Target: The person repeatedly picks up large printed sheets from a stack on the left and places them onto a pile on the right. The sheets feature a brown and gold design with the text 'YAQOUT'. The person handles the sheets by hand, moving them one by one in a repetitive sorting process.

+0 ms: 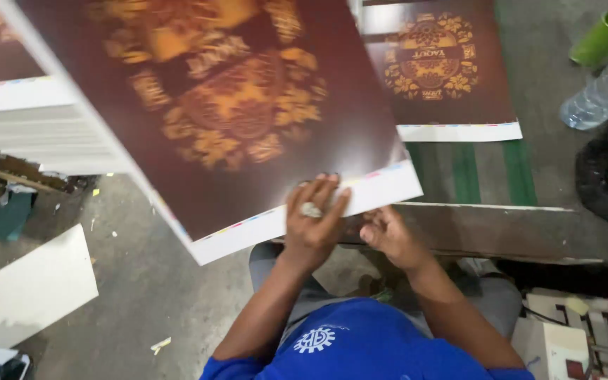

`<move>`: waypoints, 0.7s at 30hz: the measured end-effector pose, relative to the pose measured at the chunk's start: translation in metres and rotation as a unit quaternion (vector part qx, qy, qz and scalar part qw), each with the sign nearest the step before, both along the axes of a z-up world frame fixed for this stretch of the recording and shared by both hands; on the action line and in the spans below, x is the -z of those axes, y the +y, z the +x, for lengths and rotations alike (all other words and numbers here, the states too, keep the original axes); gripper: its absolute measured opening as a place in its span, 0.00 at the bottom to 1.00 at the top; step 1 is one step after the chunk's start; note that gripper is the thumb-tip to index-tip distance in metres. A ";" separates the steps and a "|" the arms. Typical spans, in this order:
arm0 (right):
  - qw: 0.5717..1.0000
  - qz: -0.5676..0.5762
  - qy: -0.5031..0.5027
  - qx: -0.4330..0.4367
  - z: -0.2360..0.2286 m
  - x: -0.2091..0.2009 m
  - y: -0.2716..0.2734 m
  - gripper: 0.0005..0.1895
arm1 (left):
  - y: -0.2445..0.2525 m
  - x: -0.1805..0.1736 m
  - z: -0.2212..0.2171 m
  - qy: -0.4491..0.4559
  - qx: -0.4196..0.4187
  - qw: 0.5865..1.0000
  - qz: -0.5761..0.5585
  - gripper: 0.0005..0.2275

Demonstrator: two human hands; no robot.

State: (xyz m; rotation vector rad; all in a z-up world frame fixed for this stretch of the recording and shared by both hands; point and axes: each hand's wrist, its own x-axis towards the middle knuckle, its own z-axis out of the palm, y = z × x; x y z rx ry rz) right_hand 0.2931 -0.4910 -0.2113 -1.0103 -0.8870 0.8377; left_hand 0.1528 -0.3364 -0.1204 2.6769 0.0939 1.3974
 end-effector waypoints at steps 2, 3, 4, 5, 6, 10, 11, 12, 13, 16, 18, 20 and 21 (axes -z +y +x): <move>0.987 -0.016 0.113 0.114 -0.003 0.022 0.010 0.25 | -0.008 0.009 0.007 0.091 0.047 0.994 -0.034 0.20; 0.988 -0.019 0.112 0.104 0.000 0.032 0.009 0.25 | -0.010 0.012 0.010 0.090 0.037 0.995 -0.036 0.20; 0.975 -0.012 0.154 0.158 0.005 0.042 0.010 0.21 | -0.009 0.014 0.013 0.121 0.050 0.991 -0.016 0.20; 0.958 -0.007 0.195 0.211 0.009 0.051 0.011 0.17 | -0.009 0.016 0.016 0.152 0.064 0.986 0.004 0.21; 0.960 -0.008 0.194 0.202 0.009 0.044 0.005 0.17 | -0.002 0.012 0.015 0.151 0.055 0.987 0.003 0.21; 0.943 -0.017 0.172 0.283 0.028 0.061 -0.031 0.11 | 0.069 -0.010 0.010 0.148 -0.047 0.982 0.106 0.20; 0.941 -0.010 0.157 0.301 0.037 0.077 -0.044 0.10 | 0.096 -0.016 0.006 0.178 -0.183 0.945 0.205 0.16; 0.942 -0.013 0.157 0.298 0.041 0.085 -0.056 0.10 | 0.123 -0.036 -0.008 0.180 -0.186 0.944 0.203 0.16; 0.927 -0.036 0.152 0.341 0.047 0.093 -0.068 0.11 | 0.150 -0.056 -0.023 0.095 -0.209 0.964 0.133 0.16; 0.901 -0.049 0.148 0.404 0.062 0.122 -0.106 0.13 | 0.238 -0.083 -0.064 0.042 -0.338 0.937 0.072 0.25; 0.890 -0.039 0.153 0.428 0.068 0.137 -0.132 0.14 | 0.281 -0.093 -0.087 0.079 -0.438 0.892 0.081 0.35; 0.866 -0.051 0.148 0.476 0.072 0.147 -0.156 0.13 | 0.308 -0.107 -0.106 0.074 -0.461 0.869 0.161 0.34; 0.861 -0.051 0.152 0.482 0.072 0.145 -0.166 0.13 | 0.305 -0.119 -0.108 0.075 -0.454 0.873 0.164 0.34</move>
